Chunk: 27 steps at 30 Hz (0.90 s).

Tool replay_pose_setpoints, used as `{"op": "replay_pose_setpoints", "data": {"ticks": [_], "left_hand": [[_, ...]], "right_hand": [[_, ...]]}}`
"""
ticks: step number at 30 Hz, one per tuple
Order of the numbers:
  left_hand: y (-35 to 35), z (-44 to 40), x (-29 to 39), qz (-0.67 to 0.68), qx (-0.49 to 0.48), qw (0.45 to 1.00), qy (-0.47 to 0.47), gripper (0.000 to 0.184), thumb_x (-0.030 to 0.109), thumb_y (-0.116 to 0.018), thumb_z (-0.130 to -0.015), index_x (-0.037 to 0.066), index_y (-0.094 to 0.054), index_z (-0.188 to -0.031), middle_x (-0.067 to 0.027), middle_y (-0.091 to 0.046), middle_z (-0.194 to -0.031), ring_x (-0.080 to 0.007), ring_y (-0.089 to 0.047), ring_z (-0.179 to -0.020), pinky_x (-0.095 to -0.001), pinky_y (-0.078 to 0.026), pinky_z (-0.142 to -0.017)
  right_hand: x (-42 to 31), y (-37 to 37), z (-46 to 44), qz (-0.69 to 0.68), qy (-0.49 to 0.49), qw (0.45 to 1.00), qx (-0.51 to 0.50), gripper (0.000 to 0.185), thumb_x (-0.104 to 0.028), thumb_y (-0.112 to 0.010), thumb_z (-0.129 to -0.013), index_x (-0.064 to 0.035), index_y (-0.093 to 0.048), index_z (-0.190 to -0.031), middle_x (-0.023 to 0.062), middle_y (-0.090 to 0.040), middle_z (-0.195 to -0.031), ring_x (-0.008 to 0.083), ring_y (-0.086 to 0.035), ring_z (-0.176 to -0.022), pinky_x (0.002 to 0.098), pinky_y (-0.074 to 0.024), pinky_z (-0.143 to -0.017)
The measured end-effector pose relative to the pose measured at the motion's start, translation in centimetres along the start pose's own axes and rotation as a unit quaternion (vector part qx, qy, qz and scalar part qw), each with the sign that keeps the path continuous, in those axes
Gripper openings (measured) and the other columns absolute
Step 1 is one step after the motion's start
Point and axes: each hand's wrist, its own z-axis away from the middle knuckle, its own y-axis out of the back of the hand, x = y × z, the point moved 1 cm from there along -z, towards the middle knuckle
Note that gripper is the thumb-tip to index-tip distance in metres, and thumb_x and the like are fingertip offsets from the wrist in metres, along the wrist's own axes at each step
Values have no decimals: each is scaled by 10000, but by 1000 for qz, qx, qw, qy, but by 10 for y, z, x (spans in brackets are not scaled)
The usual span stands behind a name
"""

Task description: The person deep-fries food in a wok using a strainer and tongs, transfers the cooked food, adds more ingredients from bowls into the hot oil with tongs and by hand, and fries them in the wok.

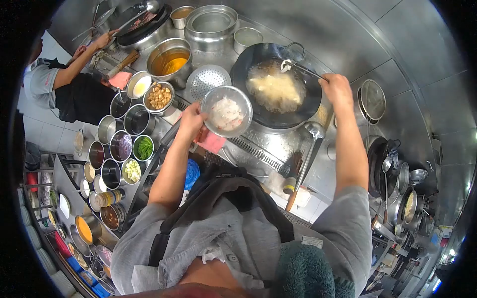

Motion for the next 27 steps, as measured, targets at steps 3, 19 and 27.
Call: {"op": "replay_pose_setpoints", "data": {"ticks": [3, 19, 27], "left_hand": [[3, -2, -9, 32, 9, 999, 0, 132, 21, -598, -720, 33, -469, -696, -56, -498, -506, -141, -482, -379, -280, -356, -349], [9, -6, 5, 47, 17, 997, -66, 162, 21, -595, -720, 20, -446, -659, -65, -516, -542, -148, -535, -433, -300, -408, -393], [-10, 2, 30, -11, -22, 996, -87, 157, 22, -587, -697, 13, -444, -633, -80, -530, -544, -148, -549, -442, -308, -442, -412]], "right_hand": [[22, -51, -47, 52, -45, 997, -34, 226, -231, -626, -782, -70, -684, -931, 210, -643, -915, 377, -607, -910, 452, -485, -796], [-70, 12, 80, -140, 124, 982, -8, 270, -167, -665, -793, 6, -647, -1001, 202, -650, -939, 337, -639, -795, 377, -496, -722], [-83, -27, 122, -92, 150, 980, -94, 164, -125, -640, -778, -37, -672, -912, 159, -659, -880, 337, -627, -833, 417, -502, -736]]}}
